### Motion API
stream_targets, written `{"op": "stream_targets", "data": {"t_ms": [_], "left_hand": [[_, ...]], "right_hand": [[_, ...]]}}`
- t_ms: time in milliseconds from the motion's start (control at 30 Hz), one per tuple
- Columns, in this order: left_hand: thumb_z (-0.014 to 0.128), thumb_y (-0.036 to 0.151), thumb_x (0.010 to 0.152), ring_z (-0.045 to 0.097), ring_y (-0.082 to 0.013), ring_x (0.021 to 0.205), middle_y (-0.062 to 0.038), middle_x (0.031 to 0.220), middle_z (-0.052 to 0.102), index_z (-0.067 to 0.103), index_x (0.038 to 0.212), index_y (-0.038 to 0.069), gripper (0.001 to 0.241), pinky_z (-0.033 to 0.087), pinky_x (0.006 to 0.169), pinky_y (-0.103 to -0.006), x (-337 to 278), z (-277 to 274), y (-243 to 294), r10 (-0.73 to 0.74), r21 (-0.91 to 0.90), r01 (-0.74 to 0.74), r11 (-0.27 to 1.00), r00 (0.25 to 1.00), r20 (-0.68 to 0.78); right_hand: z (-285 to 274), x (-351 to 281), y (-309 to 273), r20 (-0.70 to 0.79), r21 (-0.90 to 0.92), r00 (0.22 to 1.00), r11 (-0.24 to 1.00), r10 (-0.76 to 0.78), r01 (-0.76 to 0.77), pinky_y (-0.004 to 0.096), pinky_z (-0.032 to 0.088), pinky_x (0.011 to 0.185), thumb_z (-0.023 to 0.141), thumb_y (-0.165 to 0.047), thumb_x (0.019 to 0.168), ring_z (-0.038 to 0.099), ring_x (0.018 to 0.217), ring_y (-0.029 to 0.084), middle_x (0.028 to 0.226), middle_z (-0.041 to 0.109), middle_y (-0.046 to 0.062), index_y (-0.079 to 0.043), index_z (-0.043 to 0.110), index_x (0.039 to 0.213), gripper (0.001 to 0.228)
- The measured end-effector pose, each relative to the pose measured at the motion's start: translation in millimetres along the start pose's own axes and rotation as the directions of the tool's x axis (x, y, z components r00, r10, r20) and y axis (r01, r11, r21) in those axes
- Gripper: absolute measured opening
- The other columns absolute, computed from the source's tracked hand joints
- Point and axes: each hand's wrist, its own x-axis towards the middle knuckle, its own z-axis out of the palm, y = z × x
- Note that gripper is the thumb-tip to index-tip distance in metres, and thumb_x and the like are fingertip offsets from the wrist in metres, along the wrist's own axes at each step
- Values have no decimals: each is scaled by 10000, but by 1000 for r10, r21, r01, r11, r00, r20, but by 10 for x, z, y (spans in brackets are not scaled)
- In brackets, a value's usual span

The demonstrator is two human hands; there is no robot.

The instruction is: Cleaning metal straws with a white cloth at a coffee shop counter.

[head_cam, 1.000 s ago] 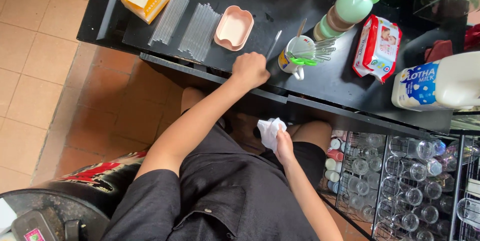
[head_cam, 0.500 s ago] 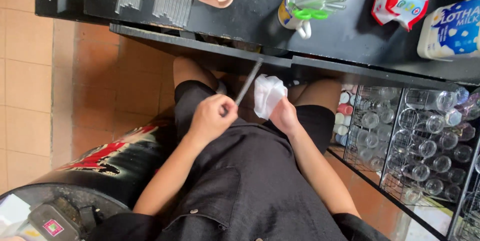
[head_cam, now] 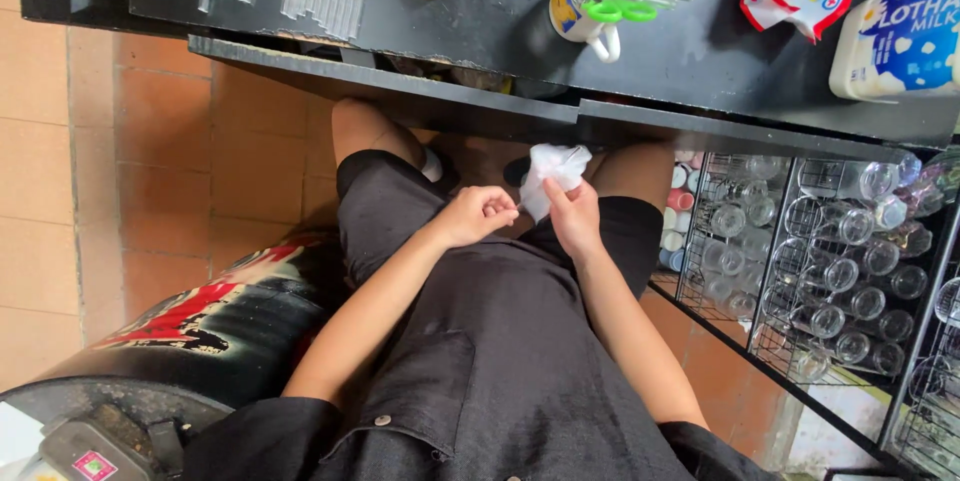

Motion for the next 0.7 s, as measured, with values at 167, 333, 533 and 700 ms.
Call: {"op": "stream_targets", "data": {"t_ms": [167,333,533,700], "left_hand": [[717,224,934,696,-61,756,-32,897,801,756,1042,36,220,558,703,-249,44,-117,-28,-31,-15,33,999,994,107],[734,230,929,702,-70,777,-44,903,802,761,1045,50,216,559,725,-251,43,-93,-30,-12,-43,19,999,989,148],[738,222,919,673,-53,716,-28,874,797,755,1002,60,183,548,693,-240,83,-122,-40,-22,4,22,1000,996,84],[790,202,879,552,-41,617,-67,837,772,777,985,54,183,482,581,-239,86,-95,-99,-52,-8,52,999,999,-7]], "right_hand": [[-170,137,180,-104,-54,994,998,-36,31,295,527,806,665,-119,1029,678,908,130,1045,738,65,23,682,1124,172],[-260,207,240,-178,7,981,997,-75,77,293,513,798,638,-184,1101,651,886,120,1033,733,72,41,704,1099,235],[-165,275,81,-197,130,978,987,-69,95,321,520,945,674,-149,1025,651,1072,135,1173,693,55,-25,629,1212,229],[-175,278,95,-233,267,972,962,6,58,381,563,904,622,-247,1051,694,1013,215,1112,718,118,27,644,1172,300]]}}
